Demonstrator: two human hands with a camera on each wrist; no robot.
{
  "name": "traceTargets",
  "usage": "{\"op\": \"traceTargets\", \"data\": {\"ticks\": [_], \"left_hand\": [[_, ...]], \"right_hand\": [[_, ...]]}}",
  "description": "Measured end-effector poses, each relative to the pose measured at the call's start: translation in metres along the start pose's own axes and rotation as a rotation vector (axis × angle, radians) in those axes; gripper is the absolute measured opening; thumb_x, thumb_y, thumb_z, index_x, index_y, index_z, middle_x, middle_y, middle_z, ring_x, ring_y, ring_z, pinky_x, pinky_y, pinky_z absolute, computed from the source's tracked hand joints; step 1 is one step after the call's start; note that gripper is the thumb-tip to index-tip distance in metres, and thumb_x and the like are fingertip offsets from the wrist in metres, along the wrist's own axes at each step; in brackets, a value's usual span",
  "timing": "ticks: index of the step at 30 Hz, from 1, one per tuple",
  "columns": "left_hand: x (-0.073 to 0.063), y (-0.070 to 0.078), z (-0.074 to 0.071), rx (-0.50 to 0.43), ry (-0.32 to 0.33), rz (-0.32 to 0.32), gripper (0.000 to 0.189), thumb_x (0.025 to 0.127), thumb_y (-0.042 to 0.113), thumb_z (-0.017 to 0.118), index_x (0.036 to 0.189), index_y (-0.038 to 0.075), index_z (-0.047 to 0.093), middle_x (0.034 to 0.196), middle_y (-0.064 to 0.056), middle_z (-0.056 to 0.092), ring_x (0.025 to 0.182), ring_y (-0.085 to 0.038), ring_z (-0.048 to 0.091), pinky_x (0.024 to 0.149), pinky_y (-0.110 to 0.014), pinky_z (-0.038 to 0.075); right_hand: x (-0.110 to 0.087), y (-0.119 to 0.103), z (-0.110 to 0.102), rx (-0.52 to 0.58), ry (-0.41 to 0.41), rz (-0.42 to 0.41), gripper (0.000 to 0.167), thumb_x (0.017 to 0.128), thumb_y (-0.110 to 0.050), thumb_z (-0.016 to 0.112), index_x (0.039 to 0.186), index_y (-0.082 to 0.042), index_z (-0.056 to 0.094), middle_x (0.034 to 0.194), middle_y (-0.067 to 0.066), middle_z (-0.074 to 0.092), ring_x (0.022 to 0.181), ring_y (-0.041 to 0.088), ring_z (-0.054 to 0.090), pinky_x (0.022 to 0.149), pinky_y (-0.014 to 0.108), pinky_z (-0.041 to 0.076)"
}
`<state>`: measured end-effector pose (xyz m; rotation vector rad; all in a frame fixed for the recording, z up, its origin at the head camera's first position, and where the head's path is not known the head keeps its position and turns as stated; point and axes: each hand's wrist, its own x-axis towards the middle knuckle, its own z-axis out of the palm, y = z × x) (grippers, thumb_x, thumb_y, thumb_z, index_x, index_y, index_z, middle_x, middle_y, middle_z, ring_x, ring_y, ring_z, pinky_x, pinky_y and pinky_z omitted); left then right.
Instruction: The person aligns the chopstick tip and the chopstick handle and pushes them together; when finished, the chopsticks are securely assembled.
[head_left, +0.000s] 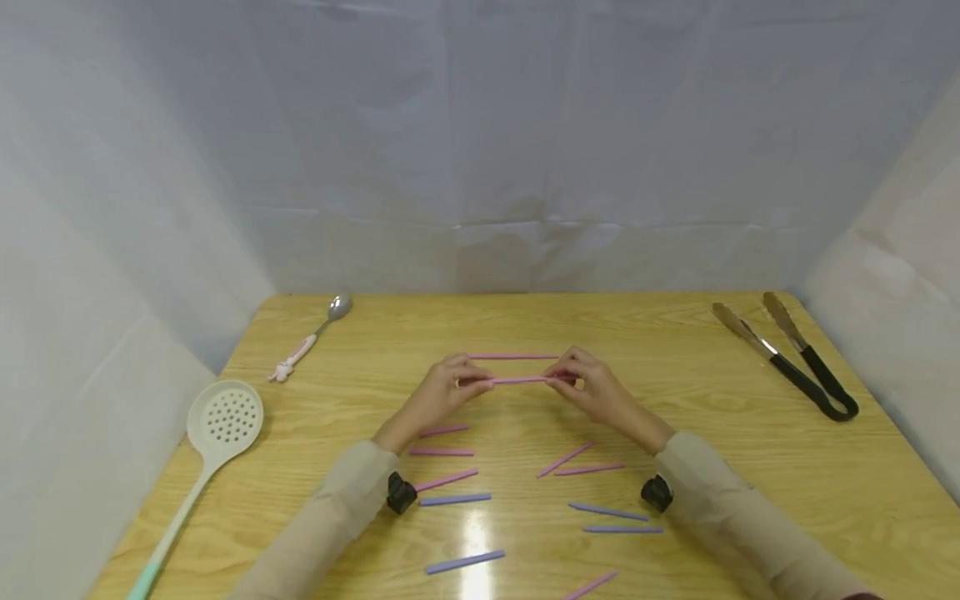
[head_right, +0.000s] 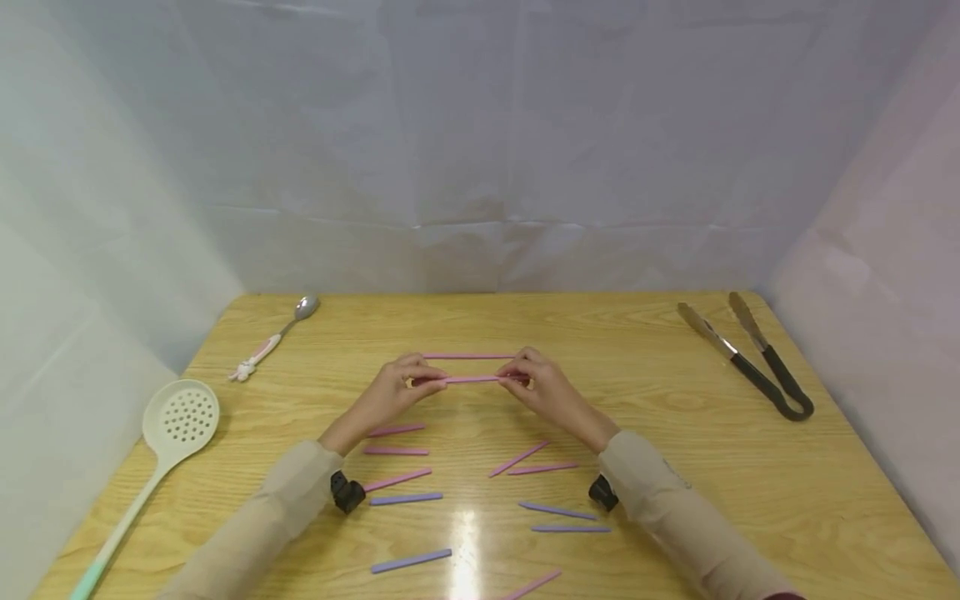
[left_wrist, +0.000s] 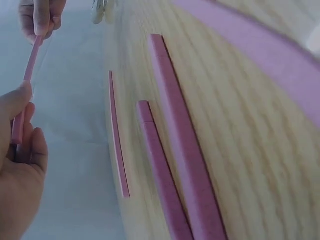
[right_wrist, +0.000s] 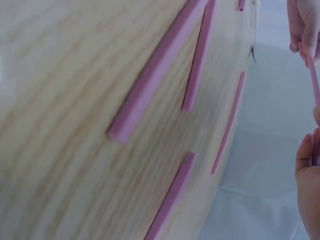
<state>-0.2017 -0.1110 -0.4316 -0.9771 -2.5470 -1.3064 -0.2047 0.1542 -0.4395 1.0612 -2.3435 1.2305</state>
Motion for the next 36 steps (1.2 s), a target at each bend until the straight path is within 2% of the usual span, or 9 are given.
{"op": "traceTargets", "data": {"ticks": [3,6,15,21,26,31,36], "left_hand": [[0.003,0.000,0.000,0.014,-0.008,-0.010,0.018,0.087,0.011,0.068,0.100,-0.001,0.071,0.081,-0.001,0.056,0.076,-0.013,0.045,0.066,-0.023,0.042],[0.006,-0.001,-0.001,0.026,-0.032,-0.033,0.019,0.089,0.013,0.066,0.103,0.001,0.071,0.085,-0.002,0.060,0.079,-0.014,0.050,0.070,-0.024,0.047],[0.006,-0.005,-0.011,0.064,-0.047,-0.083,0.020,0.088,0.012,0.067,0.105,0.002,0.071,0.095,-0.007,0.066,0.090,-0.021,0.059,0.080,-0.031,0.052],[0.006,-0.008,-0.019,0.080,-0.078,-0.110,0.022,0.089,0.009,0.065,0.109,0.001,0.069,0.097,-0.010,0.067,0.087,-0.021,0.058,0.077,-0.030,0.051],[0.011,-0.014,-0.025,0.106,-0.107,-0.132,0.023,0.089,0.005,0.064,0.111,-0.002,0.067,0.100,-0.014,0.068,0.085,-0.021,0.060,0.076,-0.030,0.052],[0.016,-0.024,-0.028,0.113,-0.140,-0.202,0.021,0.090,0.005,0.062,0.109,-0.003,0.068,0.103,-0.015,0.067,0.088,-0.022,0.060,0.078,-0.033,0.052],[0.017,-0.036,-0.027,0.074,-0.193,-0.303,0.022,0.092,0.007,0.060,0.112,0.000,0.068,0.110,-0.015,0.066,0.096,-0.024,0.060,0.083,-0.035,0.052]], "right_hand": [[0.001,0.004,-0.003,-0.034,0.010,-0.035,0.014,0.079,0.007,0.070,0.091,0.000,0.070,0.083,0.005,0.057,0.070,0.009,0.051,0.057,0.020,0.045],[0.001,0.007,-0.005,-0.047,0.003,-0.034,0.015,0.080,0.005,0.071,0.094,-0.001,0.070,0.085,0.005,0.058,0.071,0.009,0.053,0.057,0.020,0.046],[0.000,0.010,-0.005,-0.031,-0.009,0.096,0.013,0.084,0.000,0.069,0.097,0.000,0.071,0.085,0.005,0.060,0.072,0.006,0.053,0.062,0.021,0.049],[0.005,0.013,-0.002,-0.043,0.009,0.132,0.011,0.084,-0.003,0.070,0.095,0.001,0.072,0.083,0.005,0.061,0.072,0.010,0.055,0.063,0.022,0.050],[0.014,0.018,0.001,-0.057,-0.024,0.192,0.011,0.085,-0.004,0.070,0.094,0.002,0.072,0.083,0.007,0.063,0.073,0.014,0.056,0.065,0.023,0.051],[0.022,0.027,0.005,-0.064,-0.092,0.250,0.012,0.085,-0.005,0.069,0.095,0.002,0.071,0.084,0.008,0.063,0.076,0.017,0.058,0.068,0.025,0.052],[0.027,0.036,0.009,-0.060,-0.159,0.318,0.012,0.086,-0.003,0.068,0.095,0.004,0.070,0.087,0.011,0.064,0.079,0.021,0.059,0.072,0.029,0.053]]}}
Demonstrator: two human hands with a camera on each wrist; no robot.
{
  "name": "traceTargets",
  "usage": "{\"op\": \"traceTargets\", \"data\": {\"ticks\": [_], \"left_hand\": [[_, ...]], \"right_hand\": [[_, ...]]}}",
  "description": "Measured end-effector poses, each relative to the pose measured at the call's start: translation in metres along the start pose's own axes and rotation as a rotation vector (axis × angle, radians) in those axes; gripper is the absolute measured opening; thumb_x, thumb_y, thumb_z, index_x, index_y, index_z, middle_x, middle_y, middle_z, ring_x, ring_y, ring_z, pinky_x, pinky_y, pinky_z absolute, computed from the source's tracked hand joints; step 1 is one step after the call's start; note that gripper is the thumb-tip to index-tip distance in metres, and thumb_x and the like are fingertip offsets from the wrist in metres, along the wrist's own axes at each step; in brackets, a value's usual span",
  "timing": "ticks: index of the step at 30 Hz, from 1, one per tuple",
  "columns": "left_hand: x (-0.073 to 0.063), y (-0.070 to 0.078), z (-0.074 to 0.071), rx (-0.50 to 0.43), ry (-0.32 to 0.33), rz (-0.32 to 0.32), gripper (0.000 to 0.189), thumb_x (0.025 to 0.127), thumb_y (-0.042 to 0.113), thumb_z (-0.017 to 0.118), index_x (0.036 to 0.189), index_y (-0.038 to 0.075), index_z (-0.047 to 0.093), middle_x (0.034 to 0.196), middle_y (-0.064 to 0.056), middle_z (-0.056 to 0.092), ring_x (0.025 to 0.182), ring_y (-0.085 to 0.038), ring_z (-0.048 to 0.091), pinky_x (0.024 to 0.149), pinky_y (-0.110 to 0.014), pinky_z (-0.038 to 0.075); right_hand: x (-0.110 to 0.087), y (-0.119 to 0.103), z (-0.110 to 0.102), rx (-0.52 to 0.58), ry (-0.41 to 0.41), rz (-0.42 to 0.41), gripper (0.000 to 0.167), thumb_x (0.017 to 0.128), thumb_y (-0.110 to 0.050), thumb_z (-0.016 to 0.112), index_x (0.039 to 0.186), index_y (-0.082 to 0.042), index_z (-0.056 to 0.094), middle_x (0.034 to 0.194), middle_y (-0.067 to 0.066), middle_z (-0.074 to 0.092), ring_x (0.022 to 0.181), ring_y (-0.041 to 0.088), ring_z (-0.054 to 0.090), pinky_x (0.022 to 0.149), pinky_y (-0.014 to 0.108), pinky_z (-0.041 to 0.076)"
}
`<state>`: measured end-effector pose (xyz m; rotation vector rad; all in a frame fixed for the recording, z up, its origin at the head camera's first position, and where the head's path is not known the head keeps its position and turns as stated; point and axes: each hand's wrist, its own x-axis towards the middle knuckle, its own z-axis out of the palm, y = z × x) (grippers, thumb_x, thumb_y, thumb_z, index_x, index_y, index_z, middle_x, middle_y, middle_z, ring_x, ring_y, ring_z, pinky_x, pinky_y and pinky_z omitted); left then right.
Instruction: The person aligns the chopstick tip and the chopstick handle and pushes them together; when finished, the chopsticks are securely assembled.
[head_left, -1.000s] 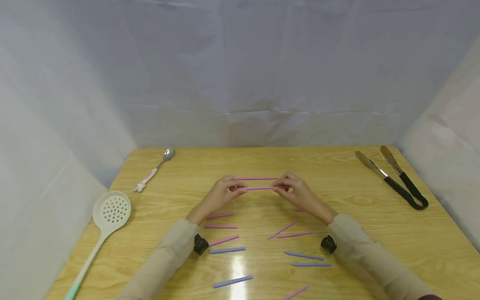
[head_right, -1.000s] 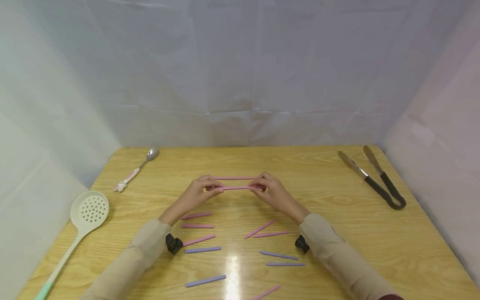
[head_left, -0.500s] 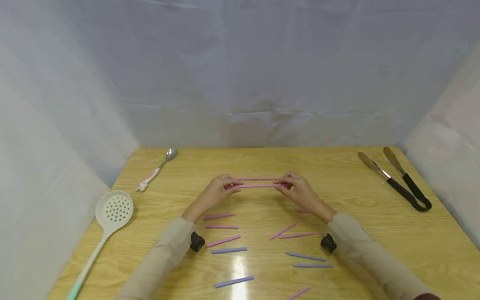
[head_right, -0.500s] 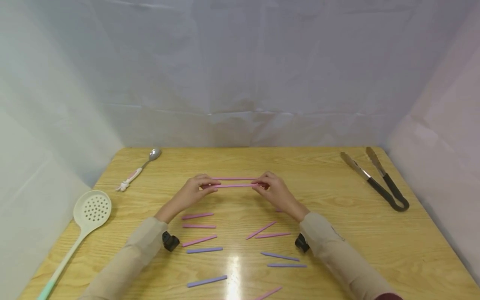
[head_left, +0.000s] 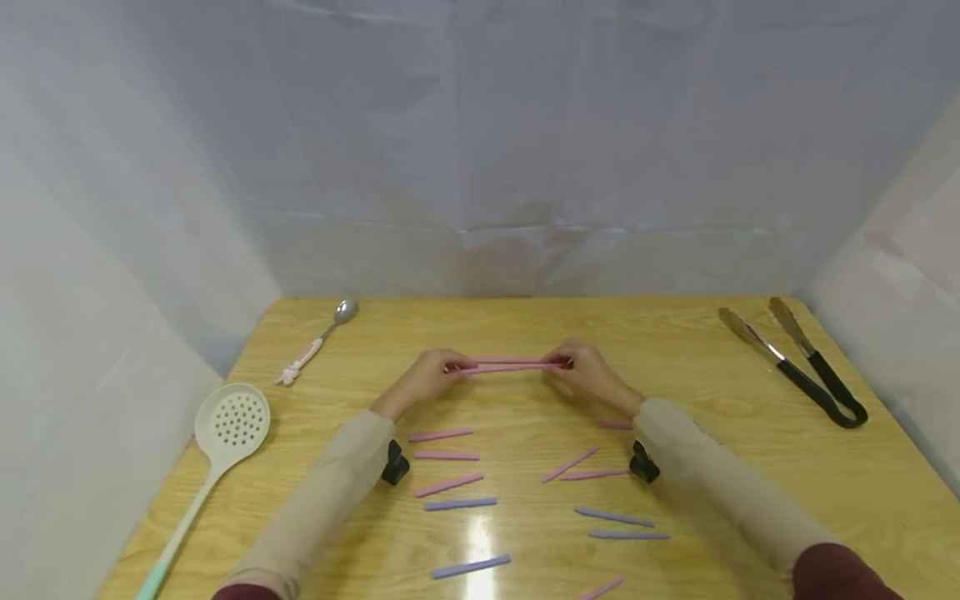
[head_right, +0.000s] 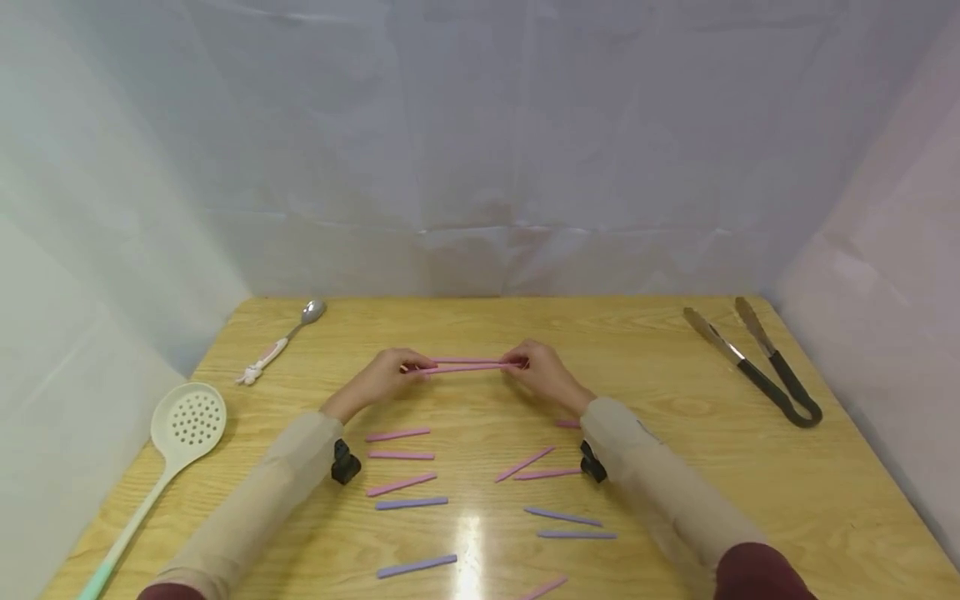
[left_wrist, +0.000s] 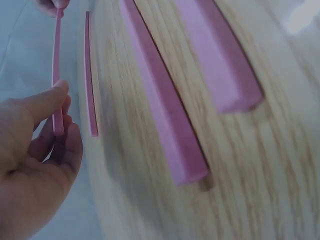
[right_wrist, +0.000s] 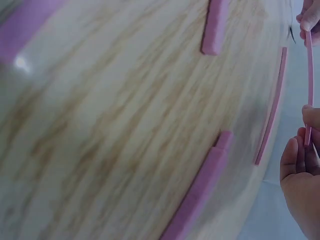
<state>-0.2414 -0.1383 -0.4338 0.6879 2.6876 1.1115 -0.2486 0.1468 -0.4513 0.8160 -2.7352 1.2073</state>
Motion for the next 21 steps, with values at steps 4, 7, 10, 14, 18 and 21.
{"op": "traceTargets", "data": {"ticks": [4,7,10,14,18,21], "left_hand": [[0.003,-0.005,0.002,-0.065,-0.036,-0.073,0.024,0.094,0.009,0.059,0.115,0.001,0.067,0.115,-0.016,0.065,0.103,-0.027,0.059,0.088,-0.038,0.050],[0.005,-0.008,0.003,-0.110,-0.047,-0.105,0.024,0.094,0.009,0.059,0.115,0.001,0.066,0.117,-0.016,0.064,0.107,-0.028,0.058,0.092,-0.040,0.049],[0.008,-0.008,0.003,-0.134,-0.061,-0.122,0.025,0.094,0.008,0.059,0.116,-0.001,0.066,0.117,-0.017,0.064,0.109,-0.030,0.058,0.095,-0.040,0.047],[0.009,-0.009,0.004,-0.127,-0.072,-0.132,0.024,0.093,0.006,0.059,0.114,-0.003,0.066,0.115,-0.018,0.065,0.110,-0.031,0.058,0.097,-0.041,0.046],[0.009,-0.009,0.005,-0.089,-0.062,-0.139,0.021,0.092,0.005,0.060,0.111,-0.003,0.067,0.112,-0.018,0.066,0.106,-0.031,0.059,0.094,-0.041,0.047],[0.009,-0.008,0.005,-0.068,-0.057,-0.145,0.020,0.092,0.005,0.060,0.109,-0.004,0.067,0.111,-0.018,0.066,0.105,-0.031,0.060,0.094,-0.041,0.048]], "right_hand": [[0.002,0.004,0.003,0.004,-0.035,0.053,0.014,0.086,-0.003,0.067,0.098,0.004,0.070,0.091,0.013,0.066,0.083,0.024,0.060,0.076,0.034,0.053],[0.003,0.004,0.004,0.011,-0.048,0.078,0.015,0.087,-0.005,0.066,0.099,0.004,0.069,0.093,0.014,0.065,0.085,0.025,0.060,0.078,0.037,0.053],[0.004,0.005,0.004,0.012,-0.062,0.108,0.015,0.088,-0.006,0.066,0.099,0.004,0.070,0.092,0.013,0.064,0.085,0.025,0.059,0.078,0.036,0.053],[0.005,0.006,0.006,0.001,-0.083,0.127,0.015,0.089,-0.008,0.066,0.098,0.004,0.070,0.091,0.012,0.062,0.085,0.023,0.058,0.077,0.035,0.052],[0.006,0.006,0.009,-0.022,-0.092,0.114,0.015,0.089,-0.008,0.065,0.096,0.004,0.070,0.090,0.012,0.062,0.084,0.024,0.058,0.077,0.036,0.052],[0.006,0.007,0.011,-0.030,-0.088,0.114,0.014,0.089,-0.006,0.065,0.095,0.004,0.071,0.091,0.013,0.063,0.086,0.025,0.059,0.078,0.038,0.052]]}}
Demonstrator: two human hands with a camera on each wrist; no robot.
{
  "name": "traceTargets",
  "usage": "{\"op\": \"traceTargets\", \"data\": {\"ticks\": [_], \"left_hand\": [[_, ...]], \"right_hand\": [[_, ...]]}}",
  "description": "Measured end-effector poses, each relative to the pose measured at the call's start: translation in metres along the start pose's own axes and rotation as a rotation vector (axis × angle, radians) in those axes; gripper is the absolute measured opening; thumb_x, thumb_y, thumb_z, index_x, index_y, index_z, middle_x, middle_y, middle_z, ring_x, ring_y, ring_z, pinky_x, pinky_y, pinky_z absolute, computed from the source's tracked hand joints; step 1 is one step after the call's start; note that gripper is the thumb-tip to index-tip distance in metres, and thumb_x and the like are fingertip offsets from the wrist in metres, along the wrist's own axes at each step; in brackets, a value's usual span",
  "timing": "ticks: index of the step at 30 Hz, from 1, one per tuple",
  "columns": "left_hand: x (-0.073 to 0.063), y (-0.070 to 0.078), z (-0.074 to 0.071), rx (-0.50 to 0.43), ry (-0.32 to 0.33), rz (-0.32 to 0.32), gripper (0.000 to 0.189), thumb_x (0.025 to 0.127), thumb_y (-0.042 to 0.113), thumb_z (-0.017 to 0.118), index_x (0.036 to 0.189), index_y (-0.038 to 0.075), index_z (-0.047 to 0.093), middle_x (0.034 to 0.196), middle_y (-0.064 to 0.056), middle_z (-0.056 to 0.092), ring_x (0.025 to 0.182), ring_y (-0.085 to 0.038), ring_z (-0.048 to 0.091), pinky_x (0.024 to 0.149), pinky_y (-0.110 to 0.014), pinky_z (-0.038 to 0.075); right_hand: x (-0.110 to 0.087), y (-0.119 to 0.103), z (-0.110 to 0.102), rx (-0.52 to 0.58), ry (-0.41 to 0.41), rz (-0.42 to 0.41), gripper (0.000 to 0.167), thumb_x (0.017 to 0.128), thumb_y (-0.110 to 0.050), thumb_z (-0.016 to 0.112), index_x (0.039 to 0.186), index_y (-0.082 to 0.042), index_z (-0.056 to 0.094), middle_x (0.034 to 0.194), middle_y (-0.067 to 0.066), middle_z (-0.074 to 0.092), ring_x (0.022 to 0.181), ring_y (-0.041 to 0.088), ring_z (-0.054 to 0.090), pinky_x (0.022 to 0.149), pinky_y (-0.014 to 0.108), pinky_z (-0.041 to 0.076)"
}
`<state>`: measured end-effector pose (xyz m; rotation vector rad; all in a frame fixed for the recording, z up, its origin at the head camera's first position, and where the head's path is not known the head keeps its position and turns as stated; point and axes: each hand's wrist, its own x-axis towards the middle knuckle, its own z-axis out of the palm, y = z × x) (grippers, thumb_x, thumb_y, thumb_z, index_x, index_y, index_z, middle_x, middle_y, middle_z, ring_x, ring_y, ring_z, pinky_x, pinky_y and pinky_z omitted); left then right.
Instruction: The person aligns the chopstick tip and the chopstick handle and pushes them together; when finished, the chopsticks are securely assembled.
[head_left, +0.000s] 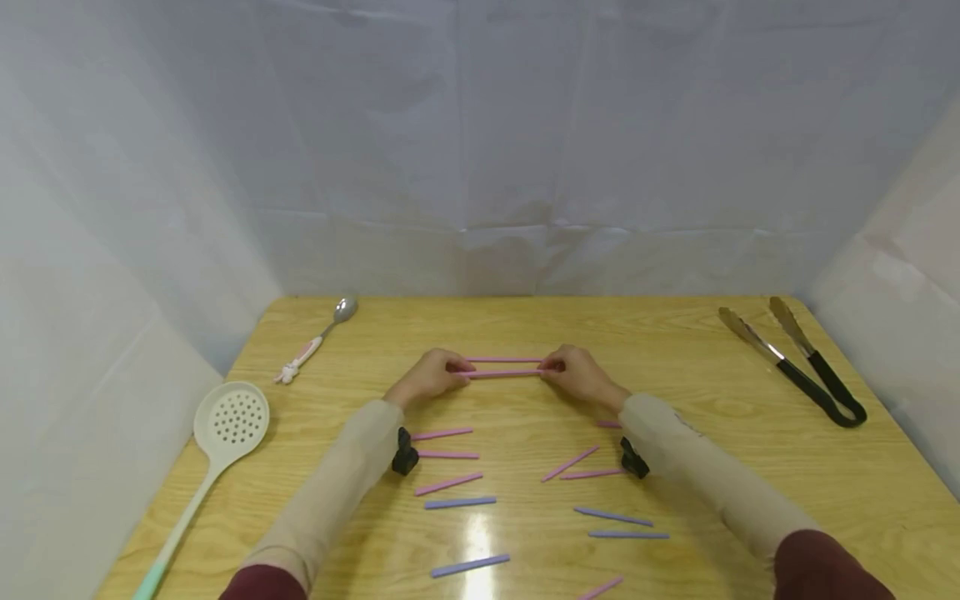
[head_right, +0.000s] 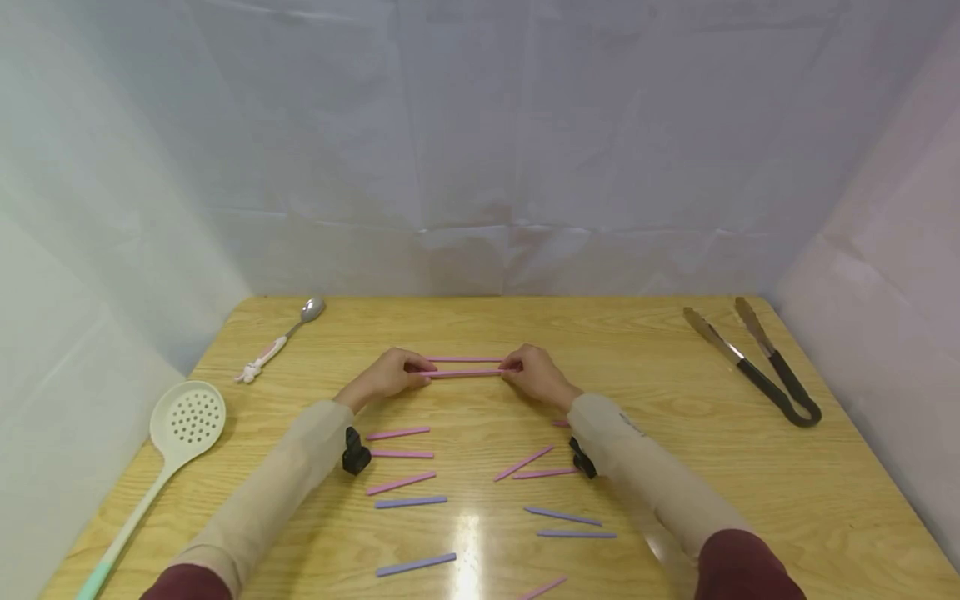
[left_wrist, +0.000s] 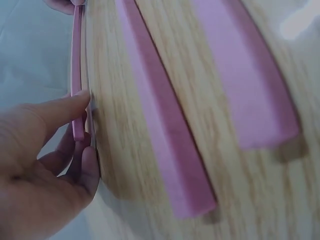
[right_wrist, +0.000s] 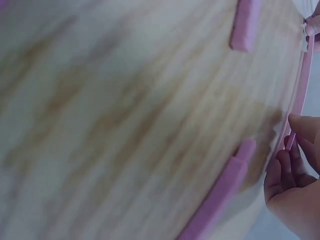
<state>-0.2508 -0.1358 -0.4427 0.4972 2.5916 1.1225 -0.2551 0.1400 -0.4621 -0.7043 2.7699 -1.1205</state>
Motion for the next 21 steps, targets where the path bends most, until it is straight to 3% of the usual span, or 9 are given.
{"op": "traceTargets", "data": {"ticks": [10,21], "left_hand": [[-0.0012,-0.0008,-0.0009,0.019,-0.016,-0.016,0.022,0.092,0.005,0.060,0.111,-0.004,0.066,0.108,-0.017,0.066,0.102,-0.029,0.060,0.092,-0.040,0.048],[-0.0014,-0.0084,0.0019,0.021,0.038,-0.005,0.018,0.090,0.005,0.062,0.105,-0.005,0.068,0.100,-0.016,0.067,0.092,-0.025,0.060,0.086,-0.038,0.050]], "right_hand": [[0.0018,0.0007,0.0029,-0.034,0.014,0.009,0.012,0.088,-0.004,0.065,0.094,0.005,0.070,0.089,0.014,0.064,0.086,0.027,0.060,0.079,0.038,0.053],[-0.0016,0.0065,0.0040,-0.012,0.027,0.032,0.012,0.088,-0.003,0.065,0.095,0.005,0.070,0.094,0.016,0.065,0.089,0.029,0.061,0.081,0.040,0.053]]}}
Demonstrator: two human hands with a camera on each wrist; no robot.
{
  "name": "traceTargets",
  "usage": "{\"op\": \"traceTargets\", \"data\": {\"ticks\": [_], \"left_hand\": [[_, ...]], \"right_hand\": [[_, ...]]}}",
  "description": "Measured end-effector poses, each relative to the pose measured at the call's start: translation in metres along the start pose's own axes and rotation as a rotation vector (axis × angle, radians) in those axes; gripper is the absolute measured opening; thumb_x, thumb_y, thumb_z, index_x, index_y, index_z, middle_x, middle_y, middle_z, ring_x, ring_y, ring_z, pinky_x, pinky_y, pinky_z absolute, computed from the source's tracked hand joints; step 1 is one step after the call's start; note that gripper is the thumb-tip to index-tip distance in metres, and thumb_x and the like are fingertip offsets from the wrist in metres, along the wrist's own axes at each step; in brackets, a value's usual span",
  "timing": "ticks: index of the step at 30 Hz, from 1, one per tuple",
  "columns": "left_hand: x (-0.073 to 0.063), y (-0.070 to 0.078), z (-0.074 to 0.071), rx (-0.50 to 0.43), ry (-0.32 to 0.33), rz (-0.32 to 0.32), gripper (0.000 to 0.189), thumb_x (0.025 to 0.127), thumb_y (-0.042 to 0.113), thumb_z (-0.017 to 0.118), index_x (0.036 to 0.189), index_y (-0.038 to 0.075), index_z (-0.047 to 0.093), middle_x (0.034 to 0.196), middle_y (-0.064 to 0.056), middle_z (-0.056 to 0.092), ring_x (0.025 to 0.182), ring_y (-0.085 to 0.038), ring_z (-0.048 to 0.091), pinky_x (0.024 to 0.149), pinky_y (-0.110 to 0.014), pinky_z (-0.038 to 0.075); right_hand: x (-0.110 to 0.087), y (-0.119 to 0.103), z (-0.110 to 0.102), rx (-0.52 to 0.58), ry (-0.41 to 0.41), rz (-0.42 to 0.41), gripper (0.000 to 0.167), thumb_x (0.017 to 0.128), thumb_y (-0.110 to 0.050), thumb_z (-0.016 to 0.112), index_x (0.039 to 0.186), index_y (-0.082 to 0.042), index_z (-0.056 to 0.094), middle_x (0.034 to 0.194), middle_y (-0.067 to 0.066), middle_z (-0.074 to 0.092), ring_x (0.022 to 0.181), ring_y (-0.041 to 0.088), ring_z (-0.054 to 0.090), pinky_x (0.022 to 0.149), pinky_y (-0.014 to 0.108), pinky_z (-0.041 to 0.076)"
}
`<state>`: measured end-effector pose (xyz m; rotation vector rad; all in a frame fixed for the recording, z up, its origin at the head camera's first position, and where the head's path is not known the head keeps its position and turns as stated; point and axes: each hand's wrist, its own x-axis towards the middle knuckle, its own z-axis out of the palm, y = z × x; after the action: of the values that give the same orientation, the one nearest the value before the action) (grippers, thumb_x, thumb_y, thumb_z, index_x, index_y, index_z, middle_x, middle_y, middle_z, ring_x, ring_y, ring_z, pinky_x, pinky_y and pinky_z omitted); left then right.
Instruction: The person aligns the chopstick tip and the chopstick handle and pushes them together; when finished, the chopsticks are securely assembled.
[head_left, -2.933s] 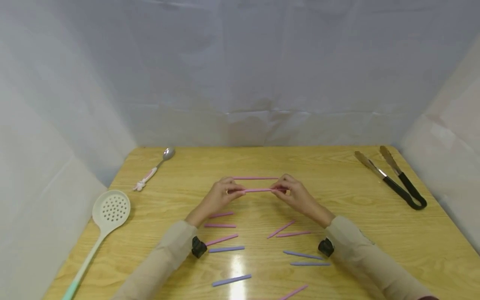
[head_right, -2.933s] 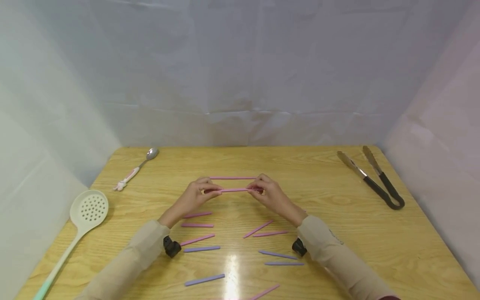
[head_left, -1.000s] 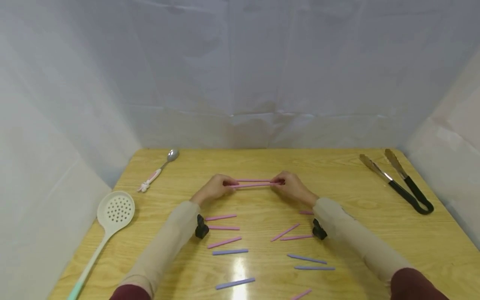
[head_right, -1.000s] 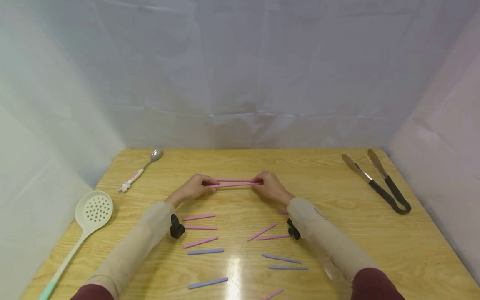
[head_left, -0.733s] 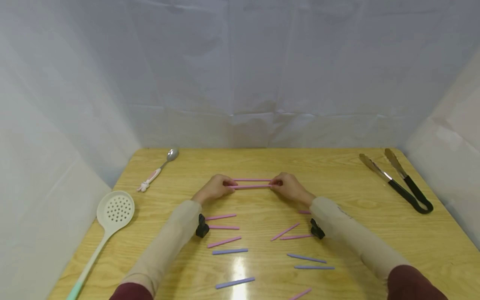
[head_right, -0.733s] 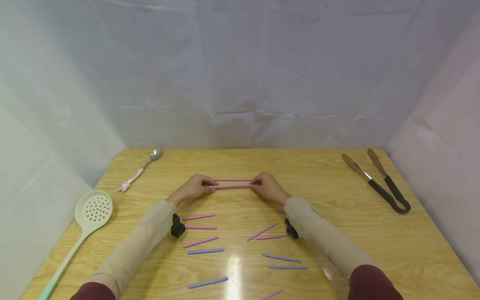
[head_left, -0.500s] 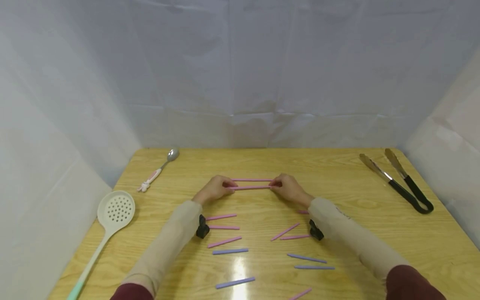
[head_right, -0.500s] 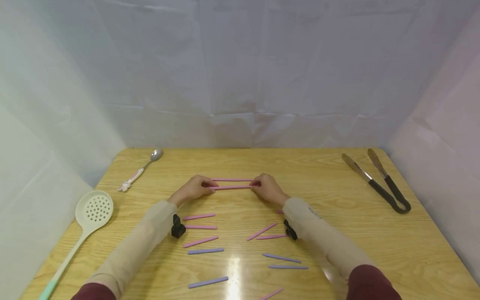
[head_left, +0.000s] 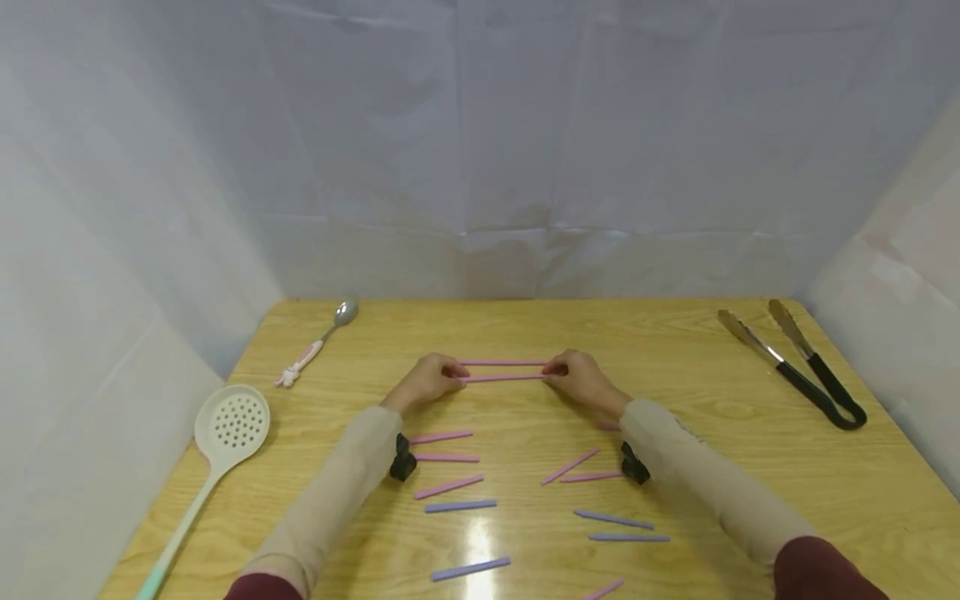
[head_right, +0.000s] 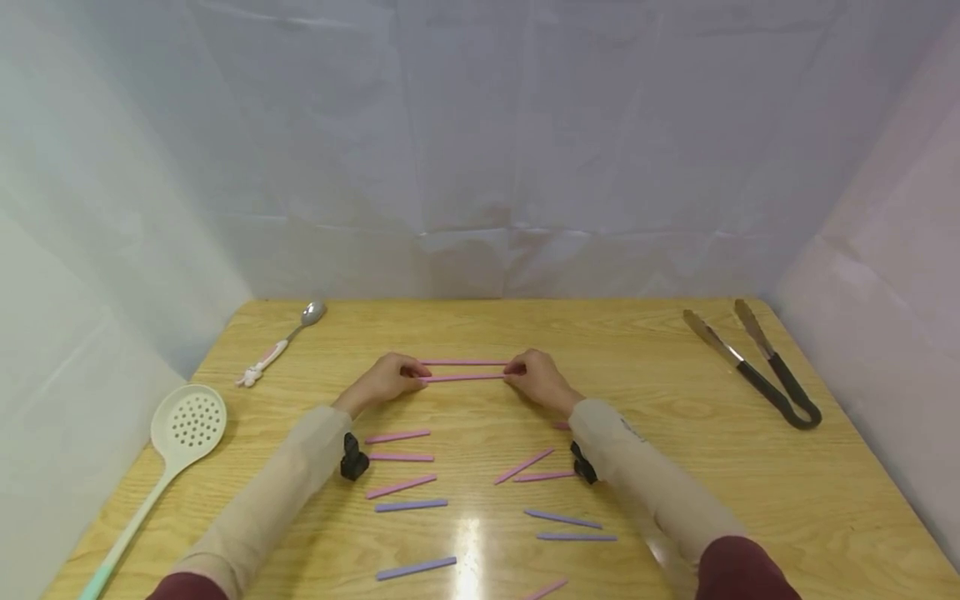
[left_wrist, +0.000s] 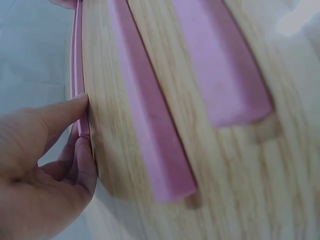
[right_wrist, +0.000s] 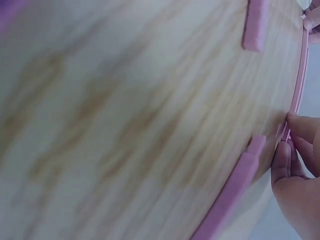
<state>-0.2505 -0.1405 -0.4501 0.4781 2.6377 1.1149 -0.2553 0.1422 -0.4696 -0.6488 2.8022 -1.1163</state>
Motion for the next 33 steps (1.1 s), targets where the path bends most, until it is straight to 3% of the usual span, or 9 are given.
{"op": "traceTargets", "data": {"ticks": [10,23,33], "left_hand": [[-0.0016,0.0001,-0.0035,0.003,0.019,-0.041,0.017,0.091,0.005,0.062,0.103,-0.004,0.068,0.099,-0.014,0.066,0.090,-0.023,0.058,0.084,-0.037,0.049],[-0.0007,-0.0037,-0.0040,0.011,0.017,-0.034,0.020,0.090,0.003,0.061,0.107,-0.006,0.066,0.107,-0.018,0.065,0.099,-0.029,0.059,0.091,-0.041,0.048],[-0.0045,-0.0037,-0.0076,-0.029,0.005,-0.060,0.026,0.091,0.006,0.061,0.113,-0.007,0.063,0.110,-0.018,0.064,0.102,-0.029,0.058,0.093,-0.040,0.048]], "right_hand": [[-0.0001,0.0004,-0.0030,-0.005,-0.002,0.007,0.013,0.090,0.002,0.060,0.098,0.005,0.069,0.098,0.018,0.066,0.094,0.032,0.062,0.085,0.041,0.052],[0.0012,0.0005,-0.0023,0.044,0.015,0.034,0.014,0.089,0.002,0.060,0.100,0.006,0.068,0.102,0.019,0.065,0.096,0.032,0.061,0.086,0.041,0.052],[-0.0020,0.0023,-0.0081,0.088,0.019,0.028,0.017,0.090,-0.007,0.063,0.102,0.004,0.068,0.102,0.017,0.065,0.094,0.030,0.061,0.085,0.042,0.052]]}}
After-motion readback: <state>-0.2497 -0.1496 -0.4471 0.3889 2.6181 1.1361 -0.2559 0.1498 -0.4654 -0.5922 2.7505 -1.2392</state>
